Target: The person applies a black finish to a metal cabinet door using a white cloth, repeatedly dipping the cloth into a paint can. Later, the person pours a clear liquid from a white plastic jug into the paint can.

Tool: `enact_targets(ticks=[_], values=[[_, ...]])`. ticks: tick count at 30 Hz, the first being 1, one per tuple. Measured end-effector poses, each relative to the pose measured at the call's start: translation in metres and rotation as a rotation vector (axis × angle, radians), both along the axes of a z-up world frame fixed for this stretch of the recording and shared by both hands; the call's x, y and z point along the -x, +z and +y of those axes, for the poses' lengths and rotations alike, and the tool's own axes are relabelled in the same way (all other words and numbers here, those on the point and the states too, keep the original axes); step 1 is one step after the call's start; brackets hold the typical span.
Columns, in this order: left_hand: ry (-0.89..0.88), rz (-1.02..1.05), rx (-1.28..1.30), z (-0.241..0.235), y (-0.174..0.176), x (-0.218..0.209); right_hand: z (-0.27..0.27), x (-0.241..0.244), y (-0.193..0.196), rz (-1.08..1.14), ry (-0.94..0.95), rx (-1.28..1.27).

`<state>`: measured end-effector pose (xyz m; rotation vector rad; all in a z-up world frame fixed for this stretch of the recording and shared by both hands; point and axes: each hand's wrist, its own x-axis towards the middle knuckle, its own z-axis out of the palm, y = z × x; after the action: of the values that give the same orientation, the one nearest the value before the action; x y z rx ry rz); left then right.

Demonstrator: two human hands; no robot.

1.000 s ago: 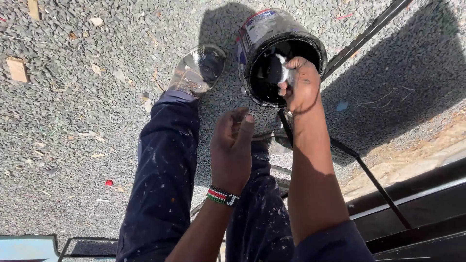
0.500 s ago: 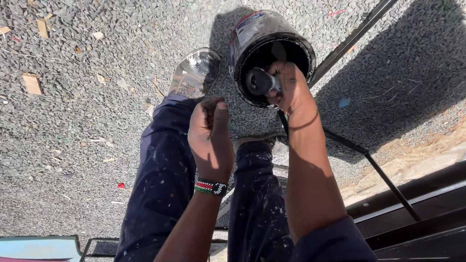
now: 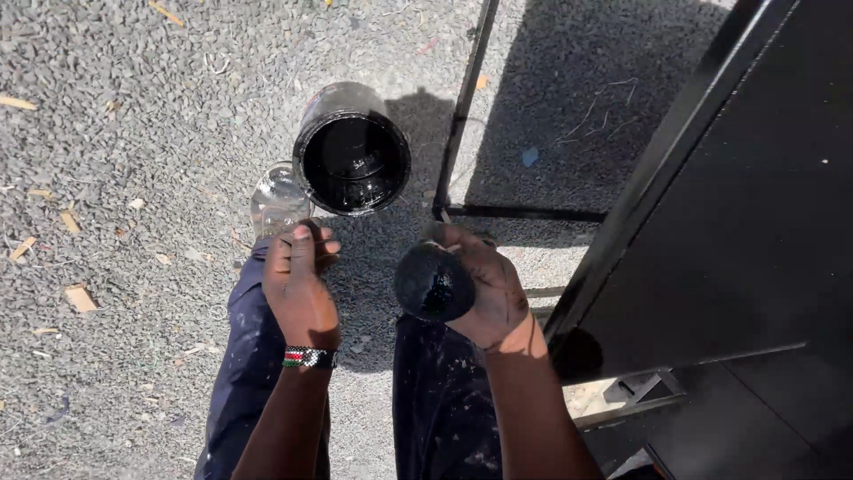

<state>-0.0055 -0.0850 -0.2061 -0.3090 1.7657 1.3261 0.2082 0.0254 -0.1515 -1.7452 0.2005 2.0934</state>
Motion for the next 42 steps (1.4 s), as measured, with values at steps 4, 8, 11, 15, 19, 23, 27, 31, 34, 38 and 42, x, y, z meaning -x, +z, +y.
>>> enact_targets(ticks=[4,8,11,15,19,23,27,31,34,38,42], values=[[-0.243,0.005,-0.031,0.038,0.056,-0.027,0.051,-0.067,0.112,0.111,-0.229,-0.227],[-0.343,-0.003,-0.173,0.089,0.095,-0.045,0.099,-0.135,0.137,-0.306,-0.068,-0.758],[-0.39,0.004,-0.221,0.114,0.112,-0.057,0.116,-0.15,0.109,-0.931,0.218,-0.871],[-0.459,0.036,-0.231,0.122,0.113,-0.064,0.131,-0.133,0.09,-1.288,0.831,-0.825],[-0.51,0.093,-0.205,0.121,0.111,-0.06,0.136,-0.129,0.099,-1.43,0.831,-0.911],[-0.55,0.135,-0.164,0.121,0.11,-0.055,0.102,-0.029,0.111,-1.091,0.76,-1.023],[-0.551,0.137,-0.171,0.123,0.115,-0.061,0.115,-0.093,0.095,-1.332,0.861,-1.14],[-0.496,0.098,-0.217,0.133,0.122,-0.062,0.137,-0.238,0.086,-1.572,0.842,-1.05],[-0.462,0.101,-0.221,0.137,0.117,-0.066,0.145,-0.162,0.084,-1.438,0.694,-0.975],[-0.509,0.115,-0.199,0.137,0.121,-0.076,0.105,0.0,0.099,-1.083,0.784,-1.116],[-0.542,0.101,-0.235,0.143,0.132,-0.067,0.146,-0.112,0.081,-1.382,0.892,-1.209]])
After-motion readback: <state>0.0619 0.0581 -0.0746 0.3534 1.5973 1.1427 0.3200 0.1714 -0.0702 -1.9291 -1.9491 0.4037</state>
